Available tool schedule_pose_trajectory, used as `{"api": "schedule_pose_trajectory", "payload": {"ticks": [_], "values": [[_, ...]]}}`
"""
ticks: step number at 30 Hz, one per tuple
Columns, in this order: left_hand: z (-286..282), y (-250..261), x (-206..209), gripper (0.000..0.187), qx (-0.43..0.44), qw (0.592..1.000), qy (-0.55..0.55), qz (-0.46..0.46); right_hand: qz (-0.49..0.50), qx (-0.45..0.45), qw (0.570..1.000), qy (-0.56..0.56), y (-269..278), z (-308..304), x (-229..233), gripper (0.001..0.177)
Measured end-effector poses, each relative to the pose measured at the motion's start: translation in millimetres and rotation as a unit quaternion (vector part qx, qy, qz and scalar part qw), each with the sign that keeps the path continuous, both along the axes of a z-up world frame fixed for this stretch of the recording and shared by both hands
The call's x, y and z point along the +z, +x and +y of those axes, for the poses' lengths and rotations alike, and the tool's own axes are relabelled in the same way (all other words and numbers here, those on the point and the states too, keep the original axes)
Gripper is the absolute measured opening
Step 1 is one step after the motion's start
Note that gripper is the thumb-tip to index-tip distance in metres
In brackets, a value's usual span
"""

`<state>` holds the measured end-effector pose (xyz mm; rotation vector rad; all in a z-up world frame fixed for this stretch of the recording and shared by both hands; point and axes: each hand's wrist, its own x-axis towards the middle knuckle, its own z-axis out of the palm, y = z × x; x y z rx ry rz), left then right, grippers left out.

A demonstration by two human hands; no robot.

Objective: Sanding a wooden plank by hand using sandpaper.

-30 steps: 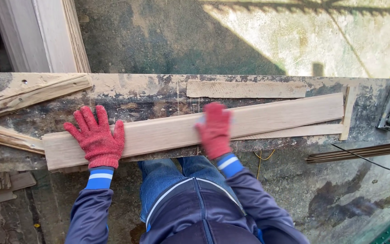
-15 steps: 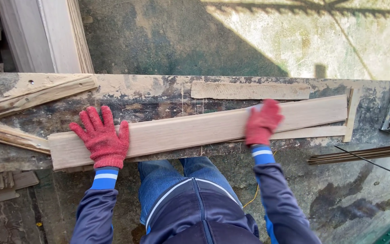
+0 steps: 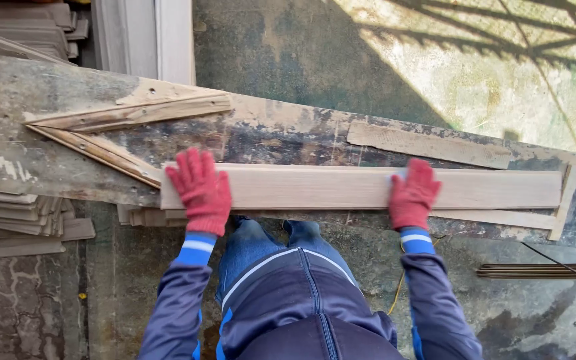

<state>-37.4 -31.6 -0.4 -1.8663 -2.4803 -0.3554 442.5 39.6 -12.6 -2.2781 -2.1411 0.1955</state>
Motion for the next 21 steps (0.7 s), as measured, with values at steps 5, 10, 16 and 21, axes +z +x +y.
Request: {"api": "schedule_pose_trajectory", "payload": {"ticks": [5, 10, 16, 21], "values": [[-68, -78, -18, 0.054, -0.077, 0.995, 0.048, 0.045, -0.019, -0.199, 0.977, -0.080, -37, 1, -6, 0.076], [-71, -83, -18, 0.051, -0.134, 0.984, 0.109, 0.040, 0.009, -0.041, 0.999, -0.029, -247, -18, 10, 0.072], [-71, -92, 5, 0.051, -0.171, 0.981, 0.088, 0.039, 0.089, 0.225, 0.968, 0.063, -335, -44, 19, 0.078], [-69, -104, 6, 0.051, -0.207, 0.973, 0.099, 0.005, -0.004, -0.038, 0.999, -0.006, -163, -29, -2, 0.072]]}}
